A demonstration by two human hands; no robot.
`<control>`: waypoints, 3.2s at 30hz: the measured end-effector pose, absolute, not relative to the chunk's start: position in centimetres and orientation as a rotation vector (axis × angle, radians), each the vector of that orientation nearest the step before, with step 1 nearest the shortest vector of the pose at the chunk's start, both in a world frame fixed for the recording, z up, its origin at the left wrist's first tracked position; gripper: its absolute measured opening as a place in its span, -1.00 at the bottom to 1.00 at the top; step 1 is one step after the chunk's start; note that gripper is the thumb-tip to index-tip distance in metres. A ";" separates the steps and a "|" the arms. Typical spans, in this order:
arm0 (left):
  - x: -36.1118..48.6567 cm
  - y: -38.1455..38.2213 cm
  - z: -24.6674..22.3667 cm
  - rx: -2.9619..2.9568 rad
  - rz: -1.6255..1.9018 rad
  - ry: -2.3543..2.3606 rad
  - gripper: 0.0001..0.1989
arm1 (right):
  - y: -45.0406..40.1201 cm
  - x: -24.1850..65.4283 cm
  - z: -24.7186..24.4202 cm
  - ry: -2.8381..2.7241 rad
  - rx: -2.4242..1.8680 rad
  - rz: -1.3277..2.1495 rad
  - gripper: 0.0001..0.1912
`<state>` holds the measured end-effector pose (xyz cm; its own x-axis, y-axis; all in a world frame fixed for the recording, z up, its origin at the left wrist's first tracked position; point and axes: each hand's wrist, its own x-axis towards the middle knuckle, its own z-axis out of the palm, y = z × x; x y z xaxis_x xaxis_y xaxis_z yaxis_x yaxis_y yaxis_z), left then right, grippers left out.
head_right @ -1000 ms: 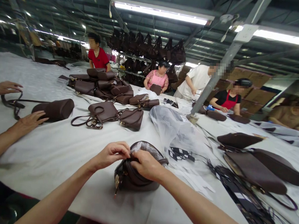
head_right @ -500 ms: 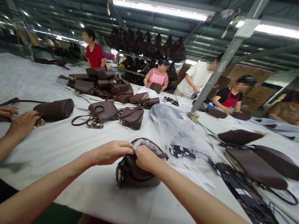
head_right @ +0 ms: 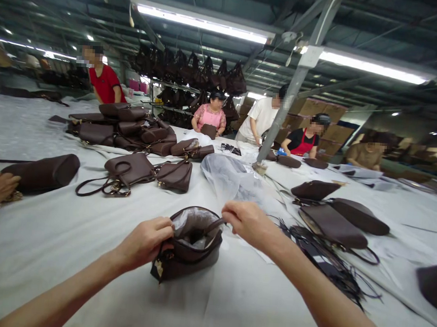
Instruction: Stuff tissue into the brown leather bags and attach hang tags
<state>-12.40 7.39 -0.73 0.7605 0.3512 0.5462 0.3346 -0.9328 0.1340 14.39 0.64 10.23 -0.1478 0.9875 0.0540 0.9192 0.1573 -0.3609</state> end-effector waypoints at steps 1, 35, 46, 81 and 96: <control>-12.0 6.6 -1.0 2.925 0.982 0.590 -0.86 | -0.3 14.5 9.4 -2.093 -1.874 0.455 -0.76; -7.7 9.8 2.9 2.714 0.736 0.198 -0.76 | -4.0 12.0 4.1 -2.455 -1.855 0.134 -0.92; -8.9 8.7 2.7 2.581 0.577 0.495 -0.56 | -6.0 16.8 1.6 -1.739 -1.671 0.750 0.19; -8.7 0.5 2.3 2.608 0.706 0.403 -0.75 | -6.6 13.5 9.9 -1.962 -1.472 1.072 -0.86; -11.7 4.5 1.8 2.601 0.666 0.148 -0.79 | 3.4 14.9 5.6 -2.501 -1.526 0.199 -0.51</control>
<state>-11.72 4.46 1.81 0.8778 0.2092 0.4309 -0.0075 -0.8935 0.4490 14.93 3.36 5.56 -0.4445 0.8898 0.1036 0.8623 0.4563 -0.2198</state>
